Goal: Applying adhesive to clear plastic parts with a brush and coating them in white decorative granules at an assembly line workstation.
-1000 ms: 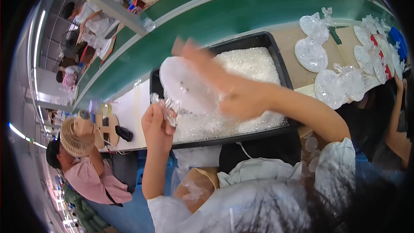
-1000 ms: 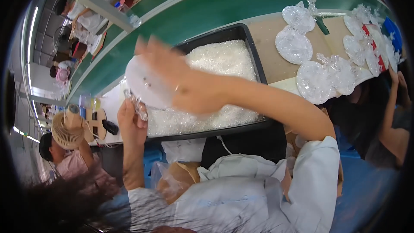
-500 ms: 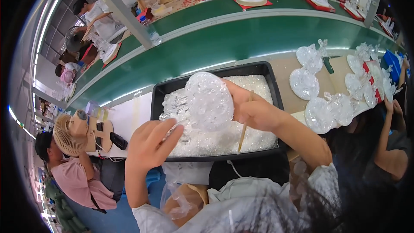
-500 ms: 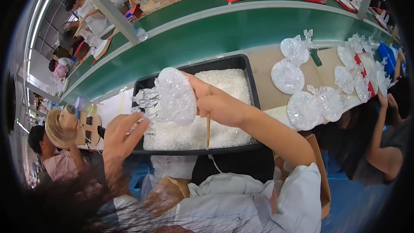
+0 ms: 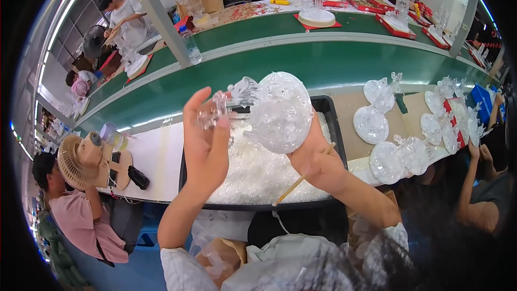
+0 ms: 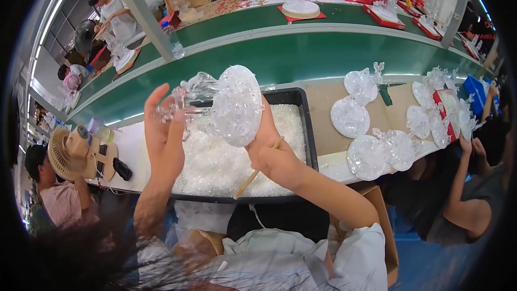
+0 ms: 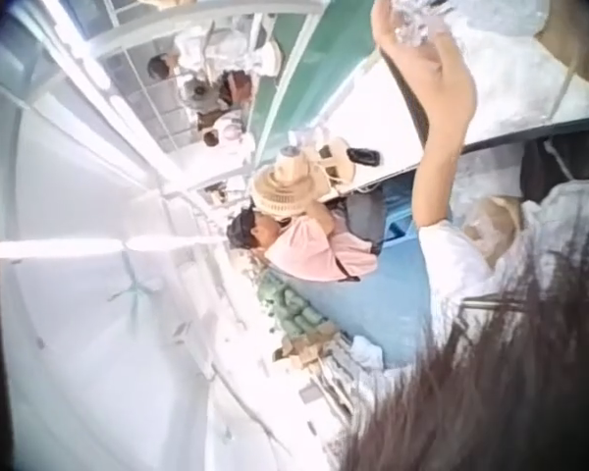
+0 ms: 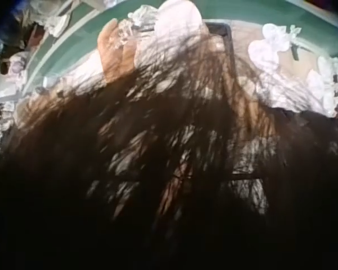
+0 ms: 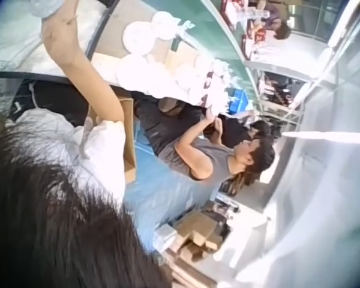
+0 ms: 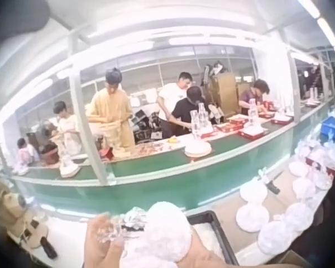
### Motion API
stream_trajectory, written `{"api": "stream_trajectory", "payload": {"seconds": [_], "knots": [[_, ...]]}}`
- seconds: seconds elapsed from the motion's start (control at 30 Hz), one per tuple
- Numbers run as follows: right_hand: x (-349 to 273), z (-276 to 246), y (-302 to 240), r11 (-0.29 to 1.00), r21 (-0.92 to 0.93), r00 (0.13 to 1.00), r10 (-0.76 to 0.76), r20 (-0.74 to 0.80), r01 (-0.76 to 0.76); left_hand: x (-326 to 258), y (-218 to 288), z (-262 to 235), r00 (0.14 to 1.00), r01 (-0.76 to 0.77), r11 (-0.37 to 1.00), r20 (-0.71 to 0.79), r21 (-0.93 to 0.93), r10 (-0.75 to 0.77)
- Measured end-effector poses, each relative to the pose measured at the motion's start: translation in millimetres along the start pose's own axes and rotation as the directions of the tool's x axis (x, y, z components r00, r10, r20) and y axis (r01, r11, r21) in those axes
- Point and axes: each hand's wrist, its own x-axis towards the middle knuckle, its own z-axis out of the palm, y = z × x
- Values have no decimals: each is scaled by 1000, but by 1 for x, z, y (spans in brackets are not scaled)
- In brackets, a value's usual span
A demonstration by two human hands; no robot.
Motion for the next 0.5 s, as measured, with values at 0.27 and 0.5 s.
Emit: {"api": "stream_trajectory", "payload": {"seconds": [0.27,0.5], "knots": [[-25,-22,-23,822,-367,900,415,-135,-434,37,-4,-36,986,123,906,51,405,-157],[-62,-21,-27,958,-276,921,-170,-349,72,39,-16,-33,987,87,867,78,490,-143]]}}
